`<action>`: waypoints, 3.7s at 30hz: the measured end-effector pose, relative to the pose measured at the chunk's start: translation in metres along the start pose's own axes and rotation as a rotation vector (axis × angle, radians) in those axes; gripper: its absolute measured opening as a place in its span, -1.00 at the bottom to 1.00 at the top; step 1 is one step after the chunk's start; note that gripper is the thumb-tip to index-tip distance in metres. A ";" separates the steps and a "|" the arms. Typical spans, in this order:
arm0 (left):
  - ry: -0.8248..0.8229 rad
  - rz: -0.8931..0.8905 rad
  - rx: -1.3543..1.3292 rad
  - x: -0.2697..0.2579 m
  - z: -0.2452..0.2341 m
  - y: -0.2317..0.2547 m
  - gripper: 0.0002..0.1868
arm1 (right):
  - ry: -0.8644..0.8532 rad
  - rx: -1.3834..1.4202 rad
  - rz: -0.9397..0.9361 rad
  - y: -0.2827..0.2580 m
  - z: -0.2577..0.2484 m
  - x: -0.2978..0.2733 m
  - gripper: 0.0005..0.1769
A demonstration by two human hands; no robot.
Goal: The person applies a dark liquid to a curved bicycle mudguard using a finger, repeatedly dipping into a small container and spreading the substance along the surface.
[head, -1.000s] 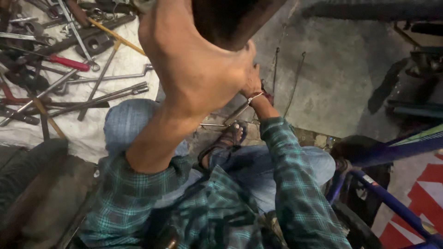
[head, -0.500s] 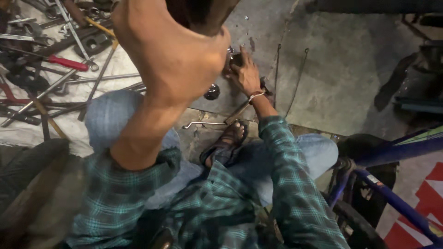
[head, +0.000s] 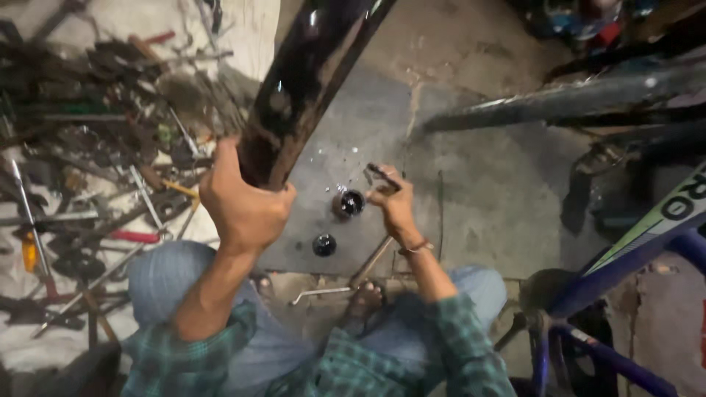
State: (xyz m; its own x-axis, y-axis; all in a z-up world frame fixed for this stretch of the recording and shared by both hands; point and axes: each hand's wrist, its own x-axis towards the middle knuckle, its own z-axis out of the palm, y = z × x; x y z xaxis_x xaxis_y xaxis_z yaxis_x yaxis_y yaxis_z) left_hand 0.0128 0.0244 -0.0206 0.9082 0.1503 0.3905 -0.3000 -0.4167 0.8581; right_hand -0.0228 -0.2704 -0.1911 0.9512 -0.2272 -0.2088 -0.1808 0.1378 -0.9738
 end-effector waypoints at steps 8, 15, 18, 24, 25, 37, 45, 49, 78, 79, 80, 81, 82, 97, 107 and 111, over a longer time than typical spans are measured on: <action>-0.080 -0.074 0.012 -0.005 0.015 -0.006 -0.42 | -0.358 -0.334 -0.652 -0.245 0.036 0.010 -0.08; -0.102 -0.090 0.003 -0.010 0.019 -0.002 -0.42 | -0.277 -0.706 -0.878 -0.276 0.053 0.032 -0.16; -0.092 -0.059 -0.012 -0.013 0.020 0.000 -0.41 | -0.241 -0.691 -0.931 -0.267 0.043 0.034 -0.19; -0.121 -0.051 0.024 -0.014 0.021 0.005 -0.37 | -0.198 -0.664 -0.971 -0.257 0.035 0.040 -0.19; -0.125 -0.061 0.016 -0.015 0.021 0.006 -0.39 | -0.187 -0.672 -0.994 -0.255 0.037 0.039 -0.18; -0.144 -0.104 -0.073 -0.016 0.021 0.014 -0.40 | -0.091 -0.889 -1.146 -0.255 0.046 0.039 -0.65; -0.145 -0.088 -0.070 -0.018 0.022 0.016 -0.40 | -0.163 -0.844 -1.118 -0.251 0.047 0.051 -0.71; -0.178 -0.207 -0.105 -0.017 0.022 0.018 -0.44 | -0.406 -0.920 -1.241 -0.217 0.073 0.030 -0.73; -0.183 -0.232 -0.053 -0.015 0.023 0.014 -0.49 | -0.475 -1.069 -1.542 -0.220 0.081 0.020 -0.56; -0.179 -0.223 -0.059 -0.016 0.023 0.014 -0.48 | -0.352 -1.056 -1.475 -0.225 0.075 0.023 -0.58; -0.174 -0.217 -0.068 -0.016 0.023 0.014 -0.47 | -0.236 -1.041 -1.405 -0.232 0.068 0.030 -0.60; -0.169 -0.211 -0.076 -0.018 0.023 0.014 -0.46 | -0.121 -1.024 -1.332 -0.240 0.059 0.040 -0.61; -0.164 -0.212 -0.082 -0.018 0.023 0.014 -0.46 | -0.006 -1.004 -1.262 -0.247 0.051 0.049 -0.62; -0.139 -0.102 0.008 -0.018 0.030 0.011 -0.41 | -0.454 -0.943 -1.362 -0.250 0.066 -0.002 -0.34; -0.110 -0.075 0.020 -0.021 0.030 0.012 -0.43 | -0.304 -1.022 -1.266 -0.273 0.039 0.031 -0.25; -0.120 -0.159 -0.006 -0.020 0.033 0.012 -0.40 | -0.370 -1.228 -1.321 -0.259 0.053 0.003 -0.29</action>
State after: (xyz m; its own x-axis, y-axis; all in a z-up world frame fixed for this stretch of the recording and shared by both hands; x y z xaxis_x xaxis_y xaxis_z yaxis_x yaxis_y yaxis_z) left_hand 0.0004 -0.0130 -0.0291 0.9724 0.1062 0.2078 -0.1513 -0.3910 0.9079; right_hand 0.0398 -0.2553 0.0655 0.5767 0.6320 0.5178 0.7432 -0.6690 -0.0111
